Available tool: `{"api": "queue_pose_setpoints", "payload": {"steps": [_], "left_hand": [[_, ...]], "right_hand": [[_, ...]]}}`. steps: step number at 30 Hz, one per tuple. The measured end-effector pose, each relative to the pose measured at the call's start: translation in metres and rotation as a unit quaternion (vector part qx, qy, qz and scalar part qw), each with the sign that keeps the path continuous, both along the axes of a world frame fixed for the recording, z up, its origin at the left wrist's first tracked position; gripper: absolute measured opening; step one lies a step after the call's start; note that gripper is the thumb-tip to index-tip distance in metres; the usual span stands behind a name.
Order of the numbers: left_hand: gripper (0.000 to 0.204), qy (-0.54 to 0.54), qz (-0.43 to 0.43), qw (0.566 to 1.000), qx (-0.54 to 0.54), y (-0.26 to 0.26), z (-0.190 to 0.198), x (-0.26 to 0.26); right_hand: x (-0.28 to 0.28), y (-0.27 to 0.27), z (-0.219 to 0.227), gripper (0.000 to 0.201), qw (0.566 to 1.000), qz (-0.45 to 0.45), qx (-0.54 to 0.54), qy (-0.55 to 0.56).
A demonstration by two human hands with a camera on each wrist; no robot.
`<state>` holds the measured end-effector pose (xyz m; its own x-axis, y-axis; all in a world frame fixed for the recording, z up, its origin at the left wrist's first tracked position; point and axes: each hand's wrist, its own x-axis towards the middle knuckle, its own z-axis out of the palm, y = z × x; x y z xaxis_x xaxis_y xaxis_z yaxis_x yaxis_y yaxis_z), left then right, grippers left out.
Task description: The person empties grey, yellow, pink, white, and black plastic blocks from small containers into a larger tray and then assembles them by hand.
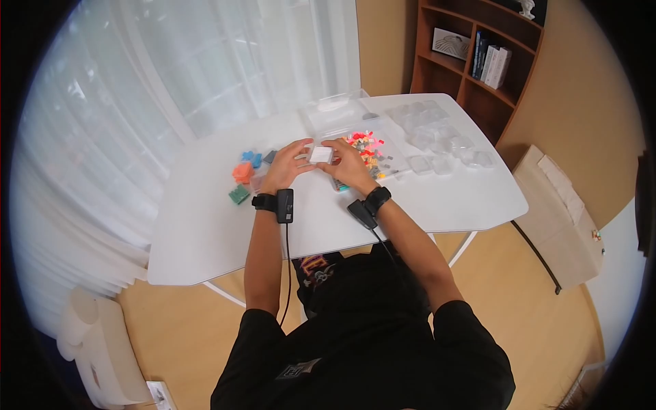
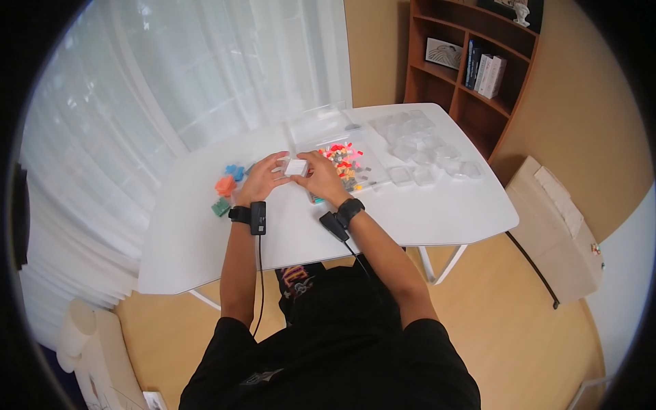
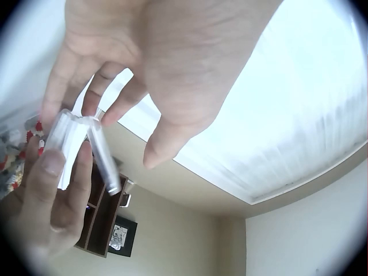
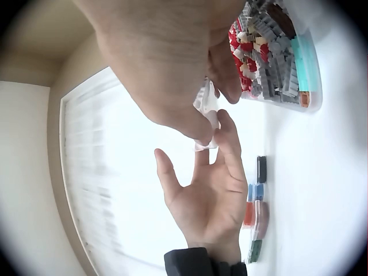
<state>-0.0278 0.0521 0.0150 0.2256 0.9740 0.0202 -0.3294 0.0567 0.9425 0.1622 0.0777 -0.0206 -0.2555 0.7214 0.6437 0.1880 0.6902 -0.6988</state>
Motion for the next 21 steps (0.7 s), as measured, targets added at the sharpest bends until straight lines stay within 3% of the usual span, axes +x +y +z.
{"api": "queue_pose_setpoints", "payload": {"steps": [4,7,10,12,13,15,16,18,19,21], "left_hand": [[0.037,0.038,-0.008,0.998,0.054,0.010,-0.011,0.002],[0.042,0.102,-0.007,0.984,0.149,0.005,-0.008,0.008],[0.046,0.064,-0.036,0.986,0.152,0.007,-0.010,0.010],[0.048,0.064,0.031,0.981,0.181,0.012,-0.015,0.013],[0.048,0.066,0.030,0.981,0.181,0.014,-0.017,0.014],[0.050,0.182,0.107,0.953,0.217,0.014,-0.016,0.017],[0.050,0.183,0.107,0.953,0.218,0.014,-0.015,0.018],[0.056,0.218,0.135,0.941,0.219,0.010,-0.013,0.027],[0.056,0.220,0.134,0.942,0.217,0.007,-0.013,0.032],[0.057,0.297,0.147,0.857,0.394,0.000,-0.013,0.041]], "right_hand": [[0.003,-0.002,0.004,0.049,0.999,-0.022,-0.025,0.000],[0.008,-0.014,0.023,0.049,0.989,-0.063,-0.092,-0.093],[0.005,-0.009,0.013,0.047,0.994,-0.009,-0.097,-0.052],[-0.002,-0.006,0.008,0.044,0.961,0.120,-0.222,0.109],[-0.002,-0.004,0.006,0.044,0.961,0.120,-0.222,0.111],[-0.001,-0.011,0.017,0.041,0.858,0.263,-0.353,0.266],[-0.001,-0.007,0.016,0.041,0.858,0.264,-0.352,0.267],[0.001,0.000,0.013,0.041,0.742,0.342,-0.437,0.377],[0.002,0.003,0.011,0.041,0.740,0.342,-0.438,0.379],[0.007,-0.001,0.019,0.042,0.685,0.409,-0.445,0.407]]}}
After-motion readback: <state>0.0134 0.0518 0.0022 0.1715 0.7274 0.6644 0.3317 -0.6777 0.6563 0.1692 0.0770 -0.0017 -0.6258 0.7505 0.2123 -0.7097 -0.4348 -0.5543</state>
